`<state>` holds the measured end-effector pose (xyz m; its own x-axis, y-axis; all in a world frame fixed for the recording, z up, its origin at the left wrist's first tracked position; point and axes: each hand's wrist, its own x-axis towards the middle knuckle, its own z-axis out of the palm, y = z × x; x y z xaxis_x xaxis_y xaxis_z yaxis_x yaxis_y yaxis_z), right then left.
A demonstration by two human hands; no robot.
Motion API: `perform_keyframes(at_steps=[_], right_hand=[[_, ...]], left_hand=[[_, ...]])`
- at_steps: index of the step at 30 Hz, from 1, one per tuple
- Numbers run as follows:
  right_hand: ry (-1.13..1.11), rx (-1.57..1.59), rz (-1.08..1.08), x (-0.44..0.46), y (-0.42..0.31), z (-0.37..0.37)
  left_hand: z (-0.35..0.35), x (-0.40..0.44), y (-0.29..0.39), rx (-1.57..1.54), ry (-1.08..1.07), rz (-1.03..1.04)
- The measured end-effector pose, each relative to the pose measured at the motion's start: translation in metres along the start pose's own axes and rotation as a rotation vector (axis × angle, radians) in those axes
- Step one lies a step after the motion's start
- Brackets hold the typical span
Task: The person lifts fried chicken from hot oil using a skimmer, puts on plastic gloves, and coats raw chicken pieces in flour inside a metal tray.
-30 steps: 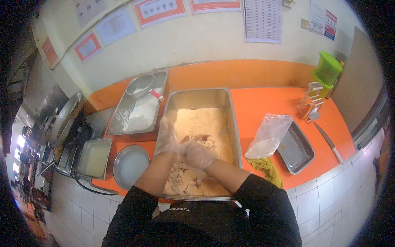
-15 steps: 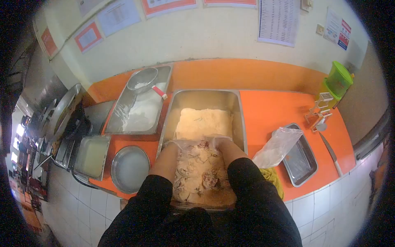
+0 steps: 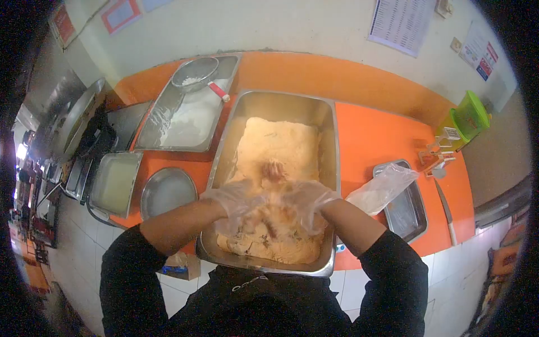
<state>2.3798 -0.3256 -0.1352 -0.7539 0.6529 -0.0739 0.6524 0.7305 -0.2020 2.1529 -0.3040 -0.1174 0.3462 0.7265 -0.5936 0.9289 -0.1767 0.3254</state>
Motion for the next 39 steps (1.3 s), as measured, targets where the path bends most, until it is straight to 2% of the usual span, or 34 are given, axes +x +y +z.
perform_keyframes(at_steps=[1,4,7,9,11,12,13,14,15,16,17,18,20,22,25,26,28,29,31,33,35,37,39], right_hand=[[-0.126,0.039,0.172,0.0,0.003,-0.001],[-0.498,0.166,0.693,0.007,0.014,-0.008],[-0.391,0.708,1.209,0.027,-0.023,-0.034],[-0.334,0.768,0.8,0.036,-0.004,0.021],[-0.276,1.027,0.715,0.046,-0.006,0.046],[-0.244,1.261,0.834,0.057,-0.017,0.049],[-0.212,1.494,0.954,0.063,-0.022,0.051],[-0.185,1.499,1.036,0.067,-0.017,0.056],[-0.156,1.507,1.117,0.07,-0.005,0.07],[-0.124,1.519,1.202,0.073,0.003,0.078],[-0.111,1.368,1.156,0.071,0.01,0.086],[-0.13,1.081,1.035,0.067,0.006,0.067],[-0.163,0.615,0.845,0.055,-0.004,0.019],[-0.227,0.37,0.72,0.043,-0.016,-0.029],[-0.534,0.207,0.62,0.03,-0.035,-0.064],[-0.648,0.16,0.586,0.028,-0.037,-0.067],[-0.561,0.026,0.392,0.011,-0.035,-0.045],[-0.52,-0.038,0.295,0.002,-0.03,-0.029],[-0.49,0.227,0.58,-0.007,-0.012,0.003],[-0.506,0.405,0.749,-0.008,-0.009,0.013],[-0.473,0.604,0.818,-0.003,-0.015,0.03],[-0.429,0.813,0.828,0.004,-0.019,0.055],[-0.401,0.994,0.853,0.008,-0.023,0.077]], left_hand=[[0.024,0.002,-0.019,-0.067,0.317,-0.061],[0.068,0.021,-0.058,-0.747,0.029,-0.252],[0.074,-0.009,-0.039,-1.254,-0.189,-0.548],[0.087,0.013,-0.052,-1.294,-0.345,-0.441],[0.096,0.029,-0.059,-1.41,-0.404,-0.413],[0.1,0.033,-0.058,-1.515,-0.383,-0.439],[0.103,0.037,-0.062,-1.359,-0.31,-0.166],[0.105,0.041,-0.065,-1.198,-0.192,0.075],[0.103,0.046,-0.076,-0.711,-0.02,0.557],[0.094,0.049,-0.079,-0.387,-0.012,0.767],[0.085,0.052,-0.083,-0.097,0.047,0.985],[0.065,0.056,-0.082,-0.022,-0.048,0.986],[0.041,0.04,-0.063,-0.131,-0.008,0.691],[0.017,0.003,-0.019,-0.461,0.238,0.084],[0.01,-0.011,-0.014,-0.13,0.3,0.106],[0.007,-0.017,-0.013,-0.159,0.212,0.056],[0.009,-0.028,-0.012,-0.216,0.033,-0.043],[0.028,-0.02,-0.028,-0.362,-0.006,-0.094],[0.061,-0.003,-0.057,-0.649,-0.085,-0.203],[0.048,-0.022,-0.035,0.074,-0.247,-0.038],[0.052,-0.018,-0.031,-0.007,-0.366,-0.03],[0.094,0.022,-0.053,-0.897,-0.434,-0.164],[0.086,0.024,-0.059,-0.428,-0.428,0.314]])
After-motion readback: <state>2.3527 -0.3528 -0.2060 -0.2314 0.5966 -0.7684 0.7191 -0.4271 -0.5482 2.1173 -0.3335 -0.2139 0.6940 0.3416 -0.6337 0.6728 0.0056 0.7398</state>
